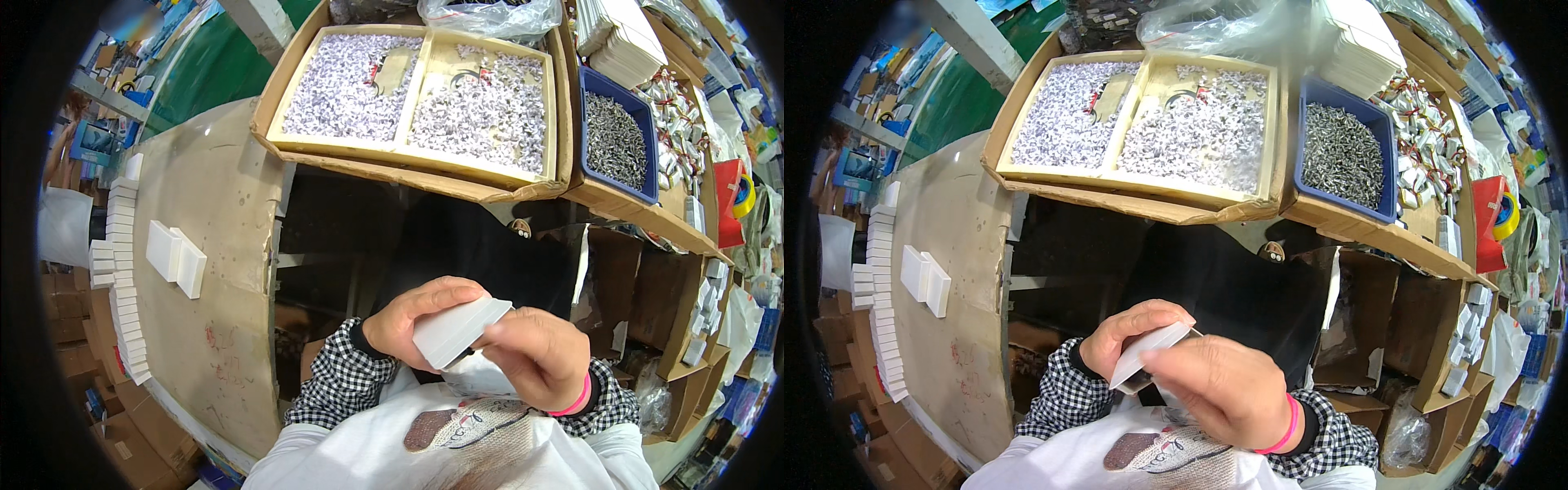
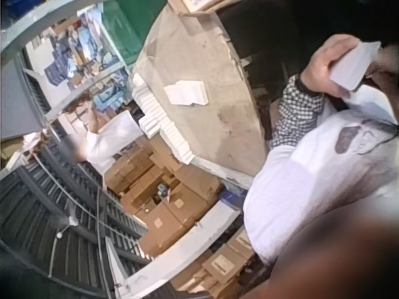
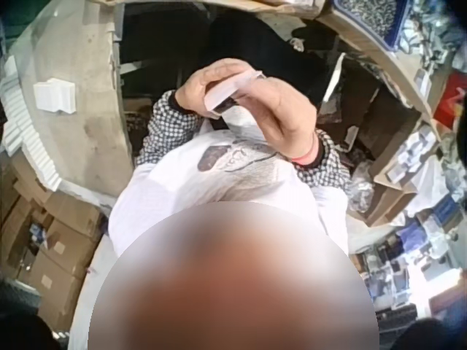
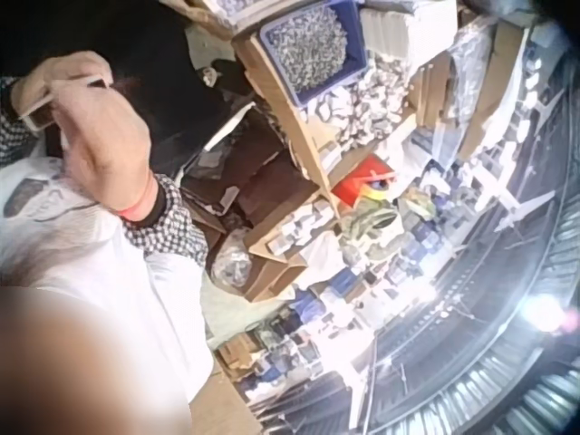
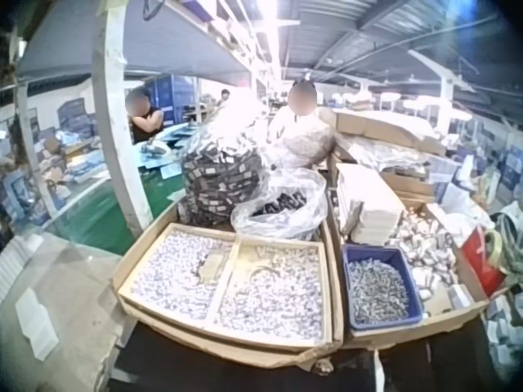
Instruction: The person repeatedly picks small white rectangular components and inserts them into small white boxes, then places the boxes into a larger container. The person also picks small metallic parts from a tray and places them into the boxes. The process is repetitive and performed by hand.
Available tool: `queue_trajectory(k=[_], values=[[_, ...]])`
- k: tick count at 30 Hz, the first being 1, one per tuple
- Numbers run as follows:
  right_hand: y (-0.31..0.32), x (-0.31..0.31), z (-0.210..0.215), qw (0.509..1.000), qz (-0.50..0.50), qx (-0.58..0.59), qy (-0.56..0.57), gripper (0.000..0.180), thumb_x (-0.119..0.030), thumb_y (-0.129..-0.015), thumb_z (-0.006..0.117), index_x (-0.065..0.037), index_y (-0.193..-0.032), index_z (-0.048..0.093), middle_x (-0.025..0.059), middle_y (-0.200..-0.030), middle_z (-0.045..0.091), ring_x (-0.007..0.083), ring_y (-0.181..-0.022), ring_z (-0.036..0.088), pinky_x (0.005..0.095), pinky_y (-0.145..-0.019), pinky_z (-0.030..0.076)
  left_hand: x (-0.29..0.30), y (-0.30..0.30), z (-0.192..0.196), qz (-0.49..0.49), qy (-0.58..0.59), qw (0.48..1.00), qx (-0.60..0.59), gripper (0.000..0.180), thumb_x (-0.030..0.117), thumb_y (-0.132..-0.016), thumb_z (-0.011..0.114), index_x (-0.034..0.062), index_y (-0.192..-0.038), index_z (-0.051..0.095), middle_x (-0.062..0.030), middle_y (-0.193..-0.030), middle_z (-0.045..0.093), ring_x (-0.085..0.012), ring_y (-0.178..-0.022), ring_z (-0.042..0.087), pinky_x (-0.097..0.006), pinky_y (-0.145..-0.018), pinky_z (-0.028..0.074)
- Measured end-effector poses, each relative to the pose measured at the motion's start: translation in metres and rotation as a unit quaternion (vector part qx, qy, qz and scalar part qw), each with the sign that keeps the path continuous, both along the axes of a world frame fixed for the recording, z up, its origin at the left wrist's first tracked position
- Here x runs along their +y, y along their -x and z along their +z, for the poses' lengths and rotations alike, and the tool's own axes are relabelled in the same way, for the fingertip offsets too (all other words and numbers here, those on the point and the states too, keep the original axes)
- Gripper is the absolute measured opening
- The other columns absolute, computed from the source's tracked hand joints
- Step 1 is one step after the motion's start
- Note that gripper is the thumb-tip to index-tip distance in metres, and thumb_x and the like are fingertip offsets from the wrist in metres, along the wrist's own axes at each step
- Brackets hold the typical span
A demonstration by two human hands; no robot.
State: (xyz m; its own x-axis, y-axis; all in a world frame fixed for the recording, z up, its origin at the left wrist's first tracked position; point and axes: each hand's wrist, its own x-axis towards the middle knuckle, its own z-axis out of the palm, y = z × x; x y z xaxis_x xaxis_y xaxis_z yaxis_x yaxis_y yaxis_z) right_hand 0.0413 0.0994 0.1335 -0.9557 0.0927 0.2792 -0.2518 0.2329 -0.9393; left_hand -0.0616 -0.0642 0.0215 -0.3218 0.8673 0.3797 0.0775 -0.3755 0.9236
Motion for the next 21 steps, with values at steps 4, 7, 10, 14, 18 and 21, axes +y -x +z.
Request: queue_trajectory(k=[4, 7, 10, 14, 18, 21], values=[[0.002, 0.003, -0.004, 0.992, -0.078, 0.005, -0.100, 0.021, -0.005, -0.070, 0.074, -0.008, -0.090, 0.069, 0.0051, -0.081, 0.066, 0.0190, -0.072, 0.061, 0.0288, -0.069, 0.044, -0.001, 0.003, 0.003, 0.023, 0.056, 0.998, -0.007, 0.095, 0.012, -0.053, 0.084, 0.0017, -0.137, 0.040, -0.0165, -0.131, 0.046, -0.0303, -0.120, 0.046, -0.039, -0.101, 0.036], [0.002, 0.002, -0.016, 0.990, -0.096, -0.012, -0.104, 0.020, -0.006, -0.070, 0.074, -0.011, -0.089, 0.069, 0.0027, -0.079, 0.063, 0.0186, -0.073, 0.058, 0.0303, -0.068, 0.041, -0.001, 0.003, 0.003, 0.042, 0.087, 0.995, -0.007, 0.094, 0.010, -0.053, 0.082, 0.0013, -0.137, 0.040, -0.0161, -0.132, 0.045, -0.0296, -0.122, 0.045, -0.037, -0.103, 0.035], [0.000, -0.002, -0.024, 0.989, -0.129, -0.076, 0.010, 0.027, -0.002, -0.070, 0.073, -0.007, -0.095, 0.062, 0.0060, -0.079, 0.063, 0.0218, -0.068, 0.059, 0.0309, -0.065, 0.043, 0.001, 0.003, -0.002, 0.050, 0.095, 0.994, 0.003, 0.091, 0.008, -0.052, 0.081, 0.0008, -0.135, 0.043, -0.0160, -0.132, 0.046, -0.0292, -0.123, 0.044, -0.036, -0.104, 0.034], [0.002, 0.011, -0.027, 0.980, -0.132, 0.023, -0.149, 0.020, -0.004, -0.072, 0.072, -0.007, -0.091, 0.065, 0.0065, -0.081, 0.065, 0.0234, -0.073, 0.063, 0.0319, -0.065, 0.047, 0.005, 0.002, -0.008, 0.042, 0.086, 0.995, -0.017, 0.087, 0.019, -0.059, 0.083, -0.0014, -0.134, 0.042, -0.0177, -0.132, 0.046, -0.0290, -0.122, 0.046, -0.036, -0.103, 0.035], [0.005, 0.016, -0.024, 0.980, -0.111, 0.045, -0.160, 0.019, -0.005, -0.070, 0.072, -0.010, -0.088, 0.067, 0.0026, -0.076, 0.062, 0.0207, -0.073, 0.061, 0.0303, -0.066, 0.047, 0.010, -0.001, -0.012, 0.038, 0.085, 0.991, -0.097, 0.086, 0.035, -0.068, 0.082, -0.0017, -0.135, 0.041, -0.0176, -0.133, 0.044, -0.0281, -0.123, 0.045, -0.036, -0.103, 0.035], [0.009, 0.017, -0.023, 0.963, -0.099, 0.081, -0.239, 0.015, -0.009, -0.071, 0.072, -0.012, -0.085, 0.067, 0.0004, -0.077, 0.062, 0.0189, -0.076, 0.060, 0.0296, -0.068, 0.048, 0.013, 0.001, -0.013, 0.040, 0.098, 0.989, -0.106, 0.087, 0.034, -0.068, 0.082, -0.0016, -0.135, 0.040, -0.0167, -0.134, 0.043, -0.0274, -0.124, 0.045, -0.035, -0.104, 0.034]])
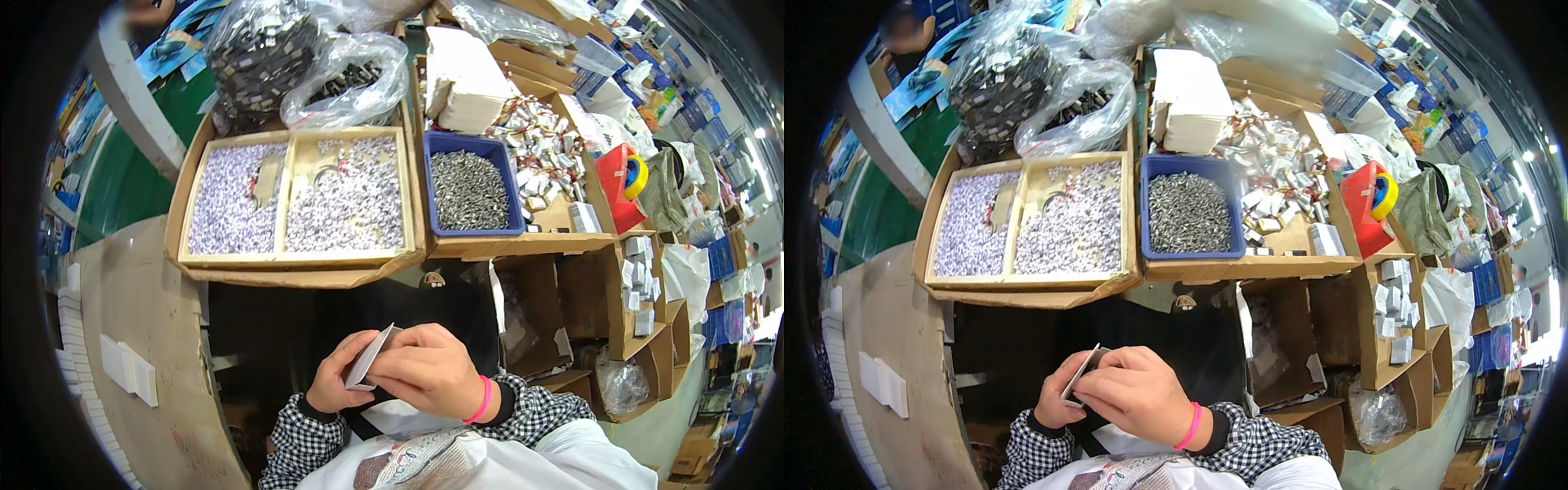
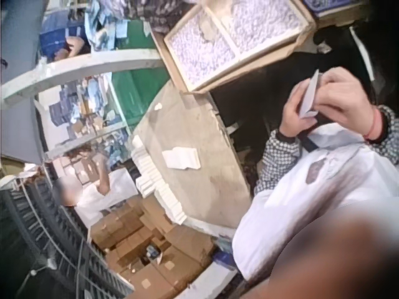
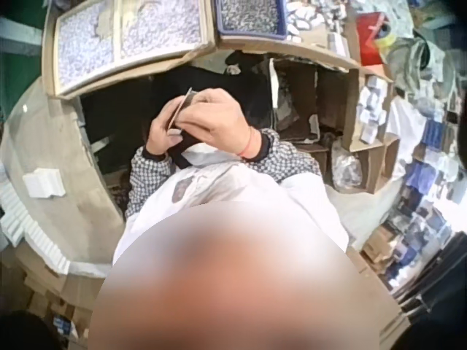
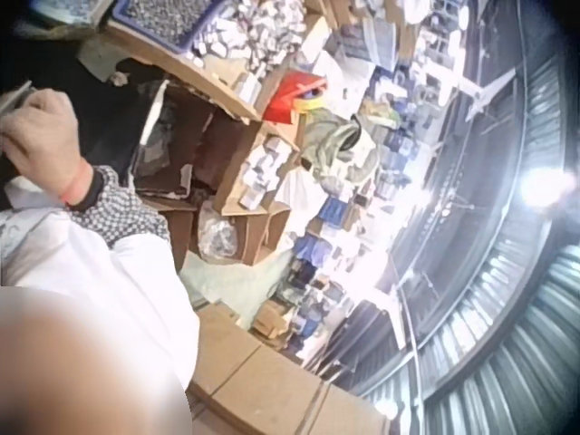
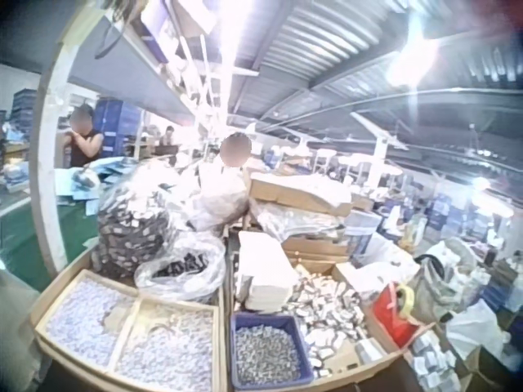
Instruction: The person repeatedly picks small white rectangular components and inserts them into small white boxes, then places the boxes into a larger container. The person also picks small metallic parts from a tray and places them into the boxes. The process is repetitive and performed by hand.
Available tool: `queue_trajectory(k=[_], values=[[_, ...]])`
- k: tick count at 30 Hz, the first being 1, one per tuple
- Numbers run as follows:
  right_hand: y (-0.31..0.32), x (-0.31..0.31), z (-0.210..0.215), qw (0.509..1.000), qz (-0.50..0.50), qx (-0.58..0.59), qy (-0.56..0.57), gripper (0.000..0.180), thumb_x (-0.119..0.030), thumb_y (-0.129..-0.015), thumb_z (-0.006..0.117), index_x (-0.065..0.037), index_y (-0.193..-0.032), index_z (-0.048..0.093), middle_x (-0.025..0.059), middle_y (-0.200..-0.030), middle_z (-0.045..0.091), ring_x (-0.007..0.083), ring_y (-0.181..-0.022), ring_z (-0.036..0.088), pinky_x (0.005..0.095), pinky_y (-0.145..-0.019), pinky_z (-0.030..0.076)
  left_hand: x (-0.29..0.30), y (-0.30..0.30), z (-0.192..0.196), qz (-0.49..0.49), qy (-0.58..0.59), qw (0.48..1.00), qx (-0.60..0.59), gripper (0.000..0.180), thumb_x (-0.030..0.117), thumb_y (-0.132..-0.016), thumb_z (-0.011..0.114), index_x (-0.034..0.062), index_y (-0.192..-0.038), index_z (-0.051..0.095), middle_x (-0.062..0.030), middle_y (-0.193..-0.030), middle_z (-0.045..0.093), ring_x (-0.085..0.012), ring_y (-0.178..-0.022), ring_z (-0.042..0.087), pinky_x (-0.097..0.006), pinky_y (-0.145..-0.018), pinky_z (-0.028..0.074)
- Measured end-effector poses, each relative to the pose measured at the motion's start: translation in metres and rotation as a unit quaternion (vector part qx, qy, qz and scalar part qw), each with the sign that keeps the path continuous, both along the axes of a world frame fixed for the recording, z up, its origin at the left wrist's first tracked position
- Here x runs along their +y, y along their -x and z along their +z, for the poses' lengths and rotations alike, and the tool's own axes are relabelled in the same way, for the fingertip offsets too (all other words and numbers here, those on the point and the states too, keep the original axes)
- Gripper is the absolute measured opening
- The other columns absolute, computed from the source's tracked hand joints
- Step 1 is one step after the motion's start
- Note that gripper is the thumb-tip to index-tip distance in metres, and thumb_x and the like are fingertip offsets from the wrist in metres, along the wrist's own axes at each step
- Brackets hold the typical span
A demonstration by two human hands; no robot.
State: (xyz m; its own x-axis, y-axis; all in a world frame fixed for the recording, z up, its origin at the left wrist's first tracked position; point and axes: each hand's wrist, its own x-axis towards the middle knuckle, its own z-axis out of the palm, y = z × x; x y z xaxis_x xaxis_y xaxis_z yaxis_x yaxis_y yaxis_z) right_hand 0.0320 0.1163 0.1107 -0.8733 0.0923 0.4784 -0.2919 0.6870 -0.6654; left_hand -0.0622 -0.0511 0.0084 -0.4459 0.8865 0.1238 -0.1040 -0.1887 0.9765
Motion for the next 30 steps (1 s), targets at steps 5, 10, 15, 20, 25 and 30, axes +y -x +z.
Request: queue_trajectory(k=[5, 10, 15, 20, 25, 30], values=[[0.003, 0.021, 0.008, 0.999, 0.025, -0.008, -0.023, 0.015, -0.010, -0.074, 0.071, -0.010, -0.088, 0.067, 0.0026, -0.082, 0.064, 0.0210, -0.076, 0.061, 0.0316, -0.068, 0.051, 0.007, -0.003, 0.003, -0.011, -0.019, 0.993, -0.118, 0.090, 0.038, -0.068, 0.081, -0.0032, -0.136, 0.038, -0.0142, -0.134, 0.044, -0.0267, -0.124, 0.044, -0.035, -0.104, 0.034], [0.020, 0.093, 0.032, 0.987, -0.078, -0.019, -0.140, 0.010, -0.009, -0.076, 0.068, -0.009, -0.085, 0.065, 0.0071, -0.078, 0.063, 0.0249, -0.071, 0.061, 0.0349, -0.064, 0.050, 0.011, -0.009, 0.005, -0.025, -0.017, 0.961, -0.275, 0.108, 0.053, -0.062, 0.081, -0.0024, -0.140, 0.031, -0.0192, -0.128, 0.047, -0.0269, -0.112, 0.053, -0.041, -0.095, 0.044], [0.050, 0.156, 0.043, 0.947, -0.150, -0.072, -0.275, 0.012, -0.014, -0.080, 0.064, -0.008, -0.090, 0.065, 0.0073, -0.080, 0.064, 0.0259, -0.079, 0.060, 0.0354, -0.073, 0.050, 0.013, -0.013, 0.001, -0.029, -0.076, 0.931, -0.356, 0.101, 0.051, -0.064, 0.080, 0.0012, -0.138, 0.032, -0.0207, -0.122, 0.050, -0.0313, -0.107, 0.055, -0.045, -0.089, 0.048], [0.072, 0.168, 0.032, 0.934, -0.099, -0.072, -0.337, 0.012, -0.014, -0.080, 0.064, -0.007, -0.089, 0.065, 0.0085, -0.084, 0.063, 0.0265, -0.081, 0.060, 0.0365, -0.074, 0.049, 0.017, -0.014, -0.002, -0.025, -0.107, 0.925, -0.363, 0.090, 0.048, -0.068, 0.077, 0.0036, -0.135, 0.037, -0.0217, -0.121, 0.052, -0.0343, -0.105, 0.056, -0.048, -0.085, 0.048], [0.074, 0.176, 0.029, 0.944, -0.101, -0.094, -0.299, 0.009, -0.013, -0.080, 0.064, -0.006, -0.085, 0.065, 0.0107, -0.079, 0.062, 0.0292, -0.078, 0.061, 0.0376, -0.071, 0.050, 0.015, -0.012, 0.001, -0.028, -0.108, 0.925, -0.364, 0.097, 0.049, -0.067, 0.078, 0.0013, -0.138, 0.032, -0.0219, -0.123, 0.050, -0.0324, -0.107, 0.055, -0.045, -0.088, 0.048], [0.067, 0.168, 0.044, 0.954, -0.126, -0.081, -0.258, 0.009, -0.010, -0.081, 0.066, -0.004, -0.088, 0.066, 0.0115, -0.082, 0.065, 0.0288, -0.076, 0.063, 0.0351, -0.067, 0.050, 0.017, -0.008, 0.003, -0.030, -0.108, 0.927, -0.358, 0.099, 0.050, -0.068, 0.077, 0.0012, -0.139, 0.030, -0.0215, -0.125, 0.048, -0.0315, -0.109, 0.054, -0.045, -0.089, 0.048]])
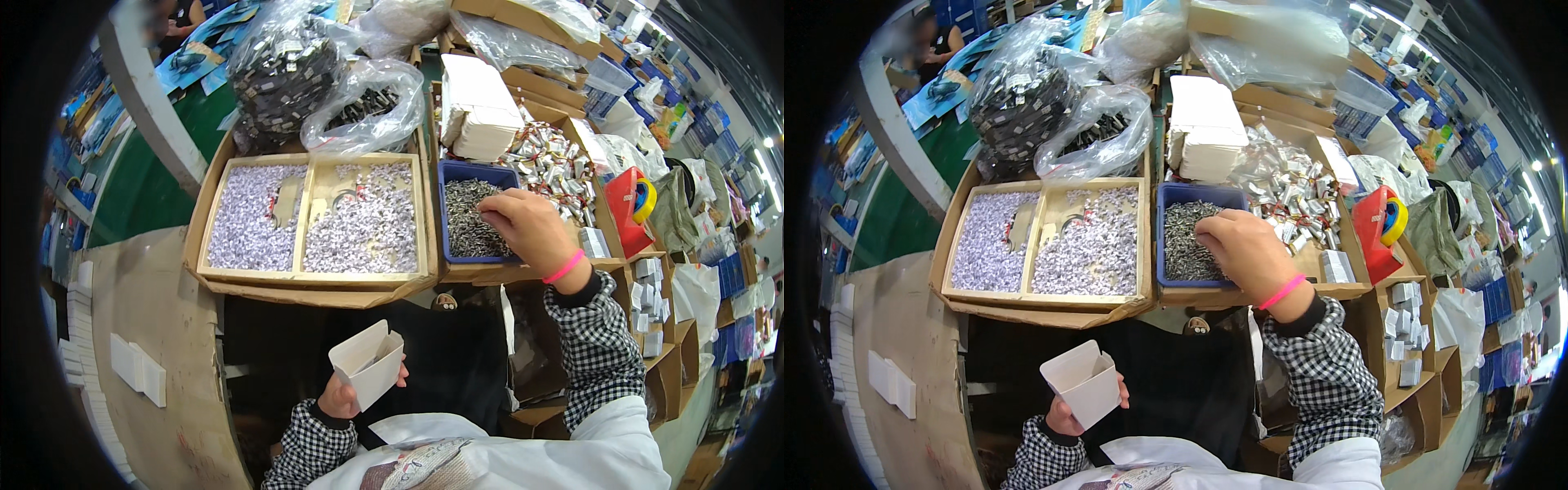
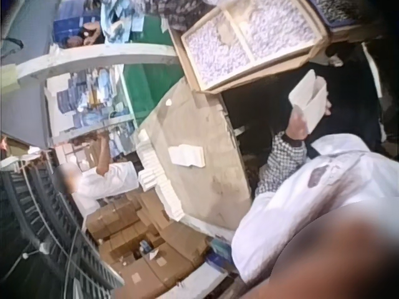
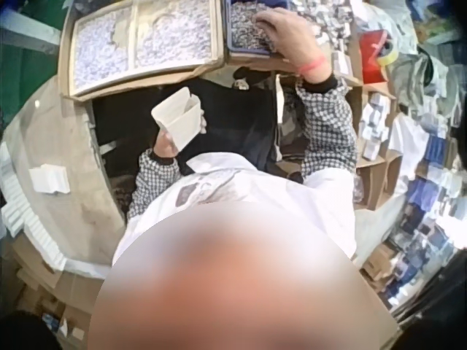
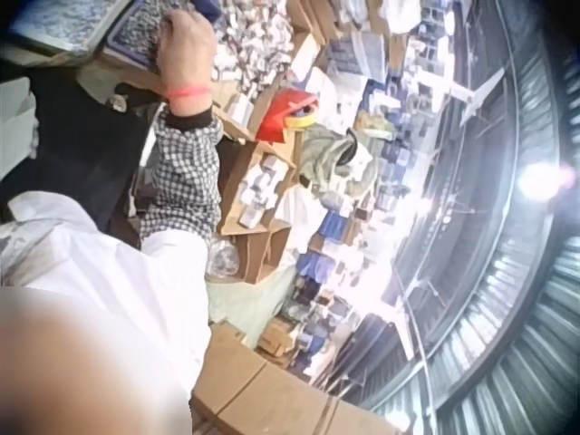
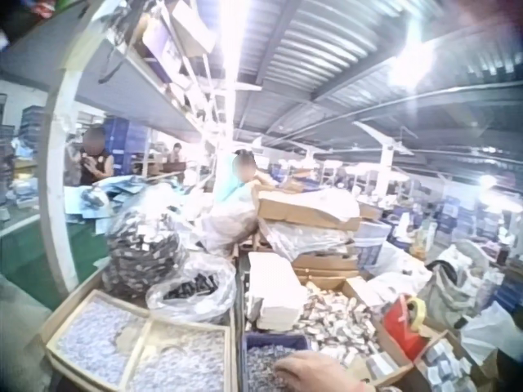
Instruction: The person repeatedly picks small white rectangular components and inserts them into small white boxes, then places the boxes into a larger container. The person also picks small metallic parts from a tray and places them into the boxes. The process is repetitive and performed by hand.
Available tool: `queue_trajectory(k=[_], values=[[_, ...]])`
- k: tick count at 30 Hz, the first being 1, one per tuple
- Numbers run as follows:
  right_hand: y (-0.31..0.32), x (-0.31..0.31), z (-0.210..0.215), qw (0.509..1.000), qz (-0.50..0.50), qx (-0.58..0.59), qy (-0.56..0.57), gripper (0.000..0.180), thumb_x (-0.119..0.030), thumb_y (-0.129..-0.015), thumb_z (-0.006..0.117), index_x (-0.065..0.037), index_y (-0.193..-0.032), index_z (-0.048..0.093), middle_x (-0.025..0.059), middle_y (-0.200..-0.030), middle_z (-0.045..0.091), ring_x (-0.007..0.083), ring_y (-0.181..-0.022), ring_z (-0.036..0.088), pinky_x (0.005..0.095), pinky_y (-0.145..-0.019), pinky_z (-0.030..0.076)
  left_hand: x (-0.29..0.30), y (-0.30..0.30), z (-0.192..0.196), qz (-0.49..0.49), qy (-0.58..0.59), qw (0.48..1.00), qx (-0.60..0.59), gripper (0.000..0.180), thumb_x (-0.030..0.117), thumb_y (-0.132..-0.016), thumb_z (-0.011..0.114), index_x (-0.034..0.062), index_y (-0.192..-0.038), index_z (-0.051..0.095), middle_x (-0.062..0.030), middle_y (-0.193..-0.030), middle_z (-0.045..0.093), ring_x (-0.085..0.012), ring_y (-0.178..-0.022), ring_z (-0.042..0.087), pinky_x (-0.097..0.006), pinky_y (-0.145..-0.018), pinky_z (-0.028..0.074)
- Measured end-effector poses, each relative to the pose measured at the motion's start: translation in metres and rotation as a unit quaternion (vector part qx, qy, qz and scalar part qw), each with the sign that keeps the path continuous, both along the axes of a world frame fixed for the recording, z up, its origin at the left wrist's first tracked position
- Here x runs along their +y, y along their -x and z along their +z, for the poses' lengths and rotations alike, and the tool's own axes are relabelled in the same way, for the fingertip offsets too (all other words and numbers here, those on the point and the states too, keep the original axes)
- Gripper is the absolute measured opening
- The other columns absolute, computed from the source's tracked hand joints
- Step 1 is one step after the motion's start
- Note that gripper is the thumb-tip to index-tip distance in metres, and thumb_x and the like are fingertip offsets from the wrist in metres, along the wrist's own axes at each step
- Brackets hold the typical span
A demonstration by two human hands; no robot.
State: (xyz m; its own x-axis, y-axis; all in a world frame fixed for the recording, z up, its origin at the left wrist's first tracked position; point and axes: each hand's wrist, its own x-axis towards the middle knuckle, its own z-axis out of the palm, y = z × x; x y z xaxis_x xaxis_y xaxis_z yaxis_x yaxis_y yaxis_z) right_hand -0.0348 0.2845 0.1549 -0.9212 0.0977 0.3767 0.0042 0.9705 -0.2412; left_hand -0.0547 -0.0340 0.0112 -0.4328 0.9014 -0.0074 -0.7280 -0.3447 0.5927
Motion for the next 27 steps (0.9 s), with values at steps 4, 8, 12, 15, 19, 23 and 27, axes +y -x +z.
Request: queue_trajectory(k=[4, 8, 12, 15, 19, 23, 27], values=[[-0.008, -0.033, 0.016, 0.991, 0.082, -0.011, 0.107, 0.008, -0.009, -0.079, 0.069, -0.004, -0.085, 0.068, 0.0111, -0.080, 0.067, 0.0244, -0.070, 0.065, 0.0295, -0.062, 0.051, 0.005, 0.002, 0.000, -0.008, 0.006, 1.000, 0.002, 0.096, 0.051, -0.069, 0.075, -0.0006, -0.137, 0.031, -0.0207, -0.125, 0.049, -0.0319, -0.110, 0.054, -0.046, -0.090, 0.048], [-0.009, -0.081, 0.019, 0.964, 0.223, -0.041, 0.140, 0.009, -0.010, -0.076, 0.070, -0.007, -0.083, 0.067, 0.0073, -0.077, 0.066, 0.0236, -0.070, 0.064, 0.0313, -0.062, 0.052, 0.011, 0.002, 0.001, -0.012, -0.001, 1.000, 0.026, 0.098, 0.057, -0.067, 0.075, -0.0018, -0.134, 0.035, -0.0188, -0.121, 0.052, -0.0274, -0.107, 0.056, -0.041, -0.090, 0.048], [-0.001, -0.114, 0.024, 0.944, 0.300, -0.106, 0.091, 0.008, -0.014, -0.079, 0.064, -0.010, -0.087, 0.064, 0.0042, -0.070, 0.062, 0.0230, -0.068, 0.063, 0.0327, -0.060, 0.051, 0.009, 0.003, 0.004, -0.007, -0.017, 0.999, 0.048, 0.092, 0.060, -0.068, 0.073, 0.0004, -0.130, 0.041, -0.0170, -0.116, 0.055, -0.0259, -0.103, 0.058, -0.040, -0.088, 0.048], [0.009, -0.127, 0.027, 0.933, 0.325, -0.124, 0.090, 0.008, -0.015, -0.080, 0.064, -0.010, -0.087, 0.063, 0.0047, -0.066, 0.060, 0.0232, -0.067, 0.063, 0.0328, -0.059, 0.050, 0.004, 0.008, 0.003, 0.002, -0.041, 0.997, 0.059, 0.088, 0.061, -0.070, 0.071, 0.0018, -0.128, 0.043, -0.0158, -0.114, 0.056, -0.0252, -0.103, 0.058, -0.040, -0.087, 0.048], [0.035, -0.125, 0.027, 0.929, 0.321, -0.125, 0.135, 0.008, -0.014, -0.080, 0.064, -0.008, -0.086, 0.064, 0.0095, -0.071, 0.062, 0.0269, -0.066, 0.063, 0.0352, -0.060, 0.051, -0.005, 0.009, -0.002, 0.018, -0.054, 0.998, 0.009, 0.092, 0.055, -0.068, 0.075, 0.0022, -0.134, 0.038, -0.0177, -0.117, 0.054, -0.0270, -0.105, 0.056, -0.041, -0.087, 0.048], [0.091, -0.112, 0.014, 0.960, 0.221, -0.122, 0.120, 0.012, -0.012, -0.080, 0.067, -0.005, -0.090, 0.069, 0.0108, -0.079, 0.068, 0.0256, -0.067, 0.065, 0.0309, -0.063, 0.052, -0.014, 0.011, -0.004, 0.031, -0.059, 0.997, -0.036, 0.096, 0.050, -0.067, 0.077, 0.0023, -0.138, 0.033, -0.0203, -0.123, 0.051, -0.0298, -0.108, 0.055, -0.043, -0.089, 0.047], [0.137, -0.106, -0.012, 0.969, 0.238, -0.063, 0.027, 0.014, -0.014, -0.081, 0.064, -0.004, -0.090, 0.069, 0.0124, -0.084, 0.067, 0.0276, -0.076, 0.064, 0.0337, -0.068, 0.051, -0.023, 0.012, -0.007, 0.037, -0.063, 0.996, -0.042, 0.099, 0.048, -0.067, 0.078, 0.0011, -0.140, 0.030, -0.0208, -0.125, 0.049, -0.0302, -0.109, 0.055, -0.043, -0.090, 0.047]])
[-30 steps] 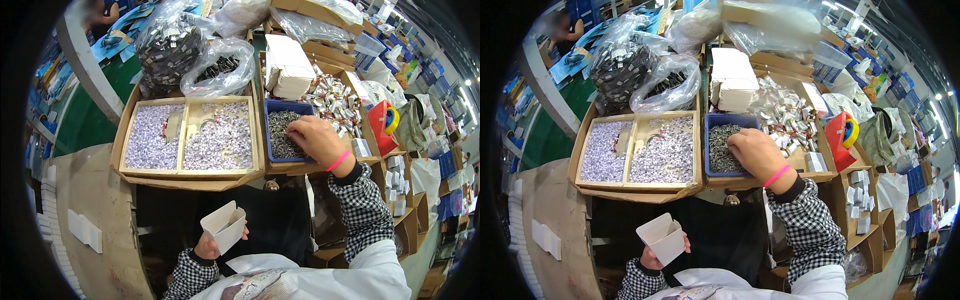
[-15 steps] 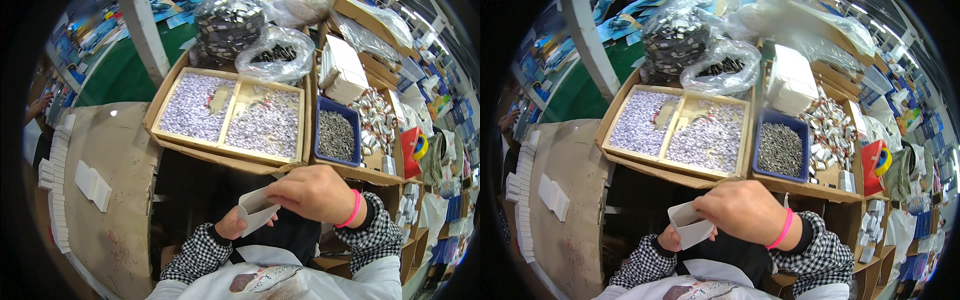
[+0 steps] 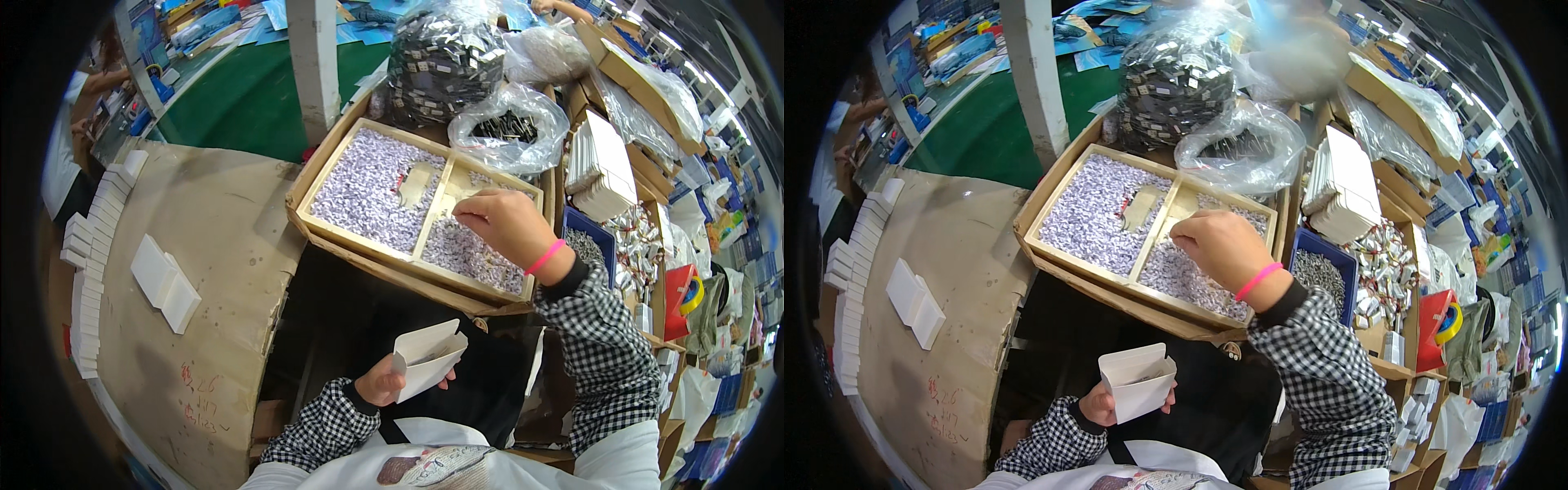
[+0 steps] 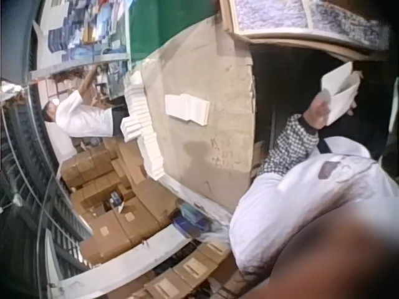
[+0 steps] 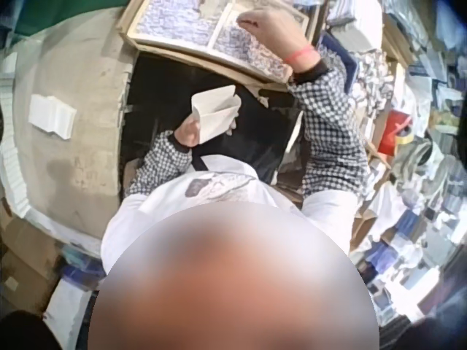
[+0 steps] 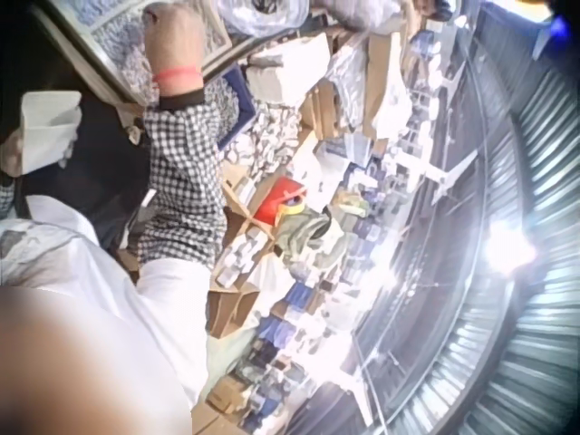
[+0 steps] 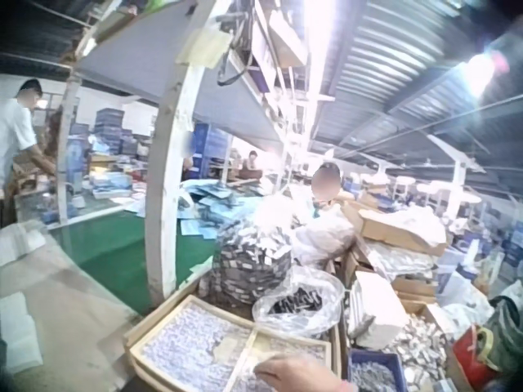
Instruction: The person repeatedly picks small white rectangular components and inserts them into small white boxes, then places the boxes into a larger container. The person also picks small metallic parts from a tray and places them into the boxes. The process is repetitive and performed by hand.
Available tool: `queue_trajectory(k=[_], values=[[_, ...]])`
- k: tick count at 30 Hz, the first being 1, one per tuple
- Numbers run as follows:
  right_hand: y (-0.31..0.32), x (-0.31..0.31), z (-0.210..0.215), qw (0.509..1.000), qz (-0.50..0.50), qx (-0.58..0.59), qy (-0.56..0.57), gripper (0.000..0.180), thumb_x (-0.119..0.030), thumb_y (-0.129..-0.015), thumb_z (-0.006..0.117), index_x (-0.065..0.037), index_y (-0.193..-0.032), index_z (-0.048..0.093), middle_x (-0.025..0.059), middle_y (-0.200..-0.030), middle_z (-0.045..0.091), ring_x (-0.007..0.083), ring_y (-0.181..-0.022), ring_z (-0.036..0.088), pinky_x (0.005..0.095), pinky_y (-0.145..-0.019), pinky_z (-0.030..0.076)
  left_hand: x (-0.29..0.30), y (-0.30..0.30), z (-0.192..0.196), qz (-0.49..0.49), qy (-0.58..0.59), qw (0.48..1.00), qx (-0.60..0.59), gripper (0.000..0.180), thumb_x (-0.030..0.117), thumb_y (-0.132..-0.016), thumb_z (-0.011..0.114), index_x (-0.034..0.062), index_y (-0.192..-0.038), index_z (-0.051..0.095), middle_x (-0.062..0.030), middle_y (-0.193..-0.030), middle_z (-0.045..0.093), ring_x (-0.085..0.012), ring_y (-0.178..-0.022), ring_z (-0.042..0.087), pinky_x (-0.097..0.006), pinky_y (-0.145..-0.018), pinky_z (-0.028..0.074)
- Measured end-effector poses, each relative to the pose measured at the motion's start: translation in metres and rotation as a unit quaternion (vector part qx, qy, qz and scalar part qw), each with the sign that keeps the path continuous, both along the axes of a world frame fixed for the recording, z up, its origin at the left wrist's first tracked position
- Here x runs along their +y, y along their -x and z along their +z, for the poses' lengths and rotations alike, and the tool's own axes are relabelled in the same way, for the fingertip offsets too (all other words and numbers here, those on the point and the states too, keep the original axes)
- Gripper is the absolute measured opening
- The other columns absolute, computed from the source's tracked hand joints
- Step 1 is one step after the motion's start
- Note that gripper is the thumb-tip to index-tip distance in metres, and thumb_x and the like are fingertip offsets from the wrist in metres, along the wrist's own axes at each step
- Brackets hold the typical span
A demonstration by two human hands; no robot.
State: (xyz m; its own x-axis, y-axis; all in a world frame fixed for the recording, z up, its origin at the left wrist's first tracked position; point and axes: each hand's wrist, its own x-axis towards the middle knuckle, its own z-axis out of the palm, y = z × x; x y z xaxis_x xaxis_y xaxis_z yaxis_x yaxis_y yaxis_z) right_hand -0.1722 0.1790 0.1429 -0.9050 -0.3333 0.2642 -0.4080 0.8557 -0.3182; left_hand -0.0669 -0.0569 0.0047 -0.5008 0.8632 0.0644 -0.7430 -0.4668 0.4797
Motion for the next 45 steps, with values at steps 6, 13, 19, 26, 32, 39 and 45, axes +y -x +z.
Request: queue_trajectory(k=[6, 13, 19, 26, 32, 39, 45], values=[[0.027, 0.001, -0.032, 0.989, 0.029, 0.003, -0.144, 0.011, -0.010, -0.079, 0.057, -0.007, -0.081, 0.067, 0.0118, -0.076, 0.062, 0.0304, -0.076, 0.060, 0.0406, -0.070, 0.049, -0.015, -0.001, -0.018, -0.022, 0.008, 1.000, -0.010, 0.111, 0.051, -0.066, 0.079, 0.0000, -0.144, 0.020, -0.0198, -0.134, 0.043, -0.0293, -0.116, 0.052, -0.041, -0.095, 0.046], [0.015, -0.005, -0.026, 0.986, 0.036, 0.037, -0.161, 0.009, -0.012, -0.076, 0.065, -0.006, -0.072, 0.059, 0.0150, -0.071, 0.060, 0.0355, -0.068, 0.058, 0.0469, -0.060, 0.045, -0.016, -0.007, -0.037, -0.018, -0.030, 0.999, 0.038, 0.085, 0.057, -0.075, 0.069, 0.0024, -0.133, 0.039, -0.0069, -0.113, 0.052, -0.0150, -0.101, 0.054, -0.028, -0.078, 0.049], [0.017, -0.003, -0.009, 0.996, -0.046, -0.018, -0.076, 0.004, -0.004, -0.075, 0.061, -0.004, -0.077, 0.057, 0.0162, -0.068, 0.058, 0.0349, -0.068, 0.059, 0.0434, -0.059, 0.046, -0.021, -0.002, -0.032, -0.009, -0.014, 0.999, 0.046, 0.088, 0.057, -0.076, 0.068, 0.0036, -0.136, 0.036, -0.0074, -0.115, 0.050, -0.0156, -0.101, 0.053, -0.028, -0.078, 0.048], [0.045, -0.010, 0.019, 0.996, 0.080, -0.026, -0.002, 0.010, -0.008, -0.078, 0.065, -0.001, -0.085, 0.066, 0.0157, -0.083, 0.062, 0.0319, -0.076, 0.061, 0.0370, -0.069, 0.049, -0.026, -0.001, -0.027, 0.009, 0.009, 1.000, 0.015, 0.090, 0.051, -0.077, 0.070, -0.0033, -0.138, 0.032, -0.0158, -0.126, 0.049, -0.0227, -0.114, 0.051, -0.036, -0.095, 0.045], [0.065, -0.028, 0.010, 0.990, 0.135, -0.012, -0.027, 0.012, -0.014, -0.079, 0.063, -0.004, -0.084, 0.068, 0.0129, -0.078, 0.065, 0.0299, -0.075, 0.062, 0.0389, -0.070, 0.050, -0.023, 0.008, -0.015, 0.014, 0.000, 1.000, 0.021, 0.099, 0.053, -0.074, 0.072, -0.0031, -0.141, 0.026, -0.0177, -0.132, 0.042, -0.0261, -0.115, 0.049, -0.039, -0.096, 0.043], [0.067, -0.043, -0.005, 0.980, 0.128, -0.043, -0.148, 0.013, -0.018, -0.081, 0.062, -0.007, -0.085, 0.068, 0.0111, -0.077, 0.063, 0.0297, -0.073, 0.063, 0.0390, -0.069, 0.050, -0.027, 0.007, -0.020, 0.040, 0.006, 0.998, -0.039, 0.102, 0.045, -0.068, 0.079, 0.0000, -0.141, 0.025, -0.0213, -0.128, 0.045, -0.0312, -0.112, 0.053, -0.044, -0.093, 0.046], [0.070, -0.048, -0.025, 0.962, 0.088, -0.008, -0.259, 0.013, -0.016, -0.083, 0.056, -0.008, -0.077, 0.065, 0.0094, -0.075, 0.062, 0.0275, -0.073, 0.064, 0.0387, -0.067, 0.052, -0.025, 0.010, -0.014, 0.055, 0.011, 0.998, -0.025, 0.102, 0.046, -0.067, 0.079, 0.0001, -0.141, 0.026, -0.0214, -0.127, 0.046, -0.0312, -0.110, 0.054, -0.044, -0.092, 0.047]])
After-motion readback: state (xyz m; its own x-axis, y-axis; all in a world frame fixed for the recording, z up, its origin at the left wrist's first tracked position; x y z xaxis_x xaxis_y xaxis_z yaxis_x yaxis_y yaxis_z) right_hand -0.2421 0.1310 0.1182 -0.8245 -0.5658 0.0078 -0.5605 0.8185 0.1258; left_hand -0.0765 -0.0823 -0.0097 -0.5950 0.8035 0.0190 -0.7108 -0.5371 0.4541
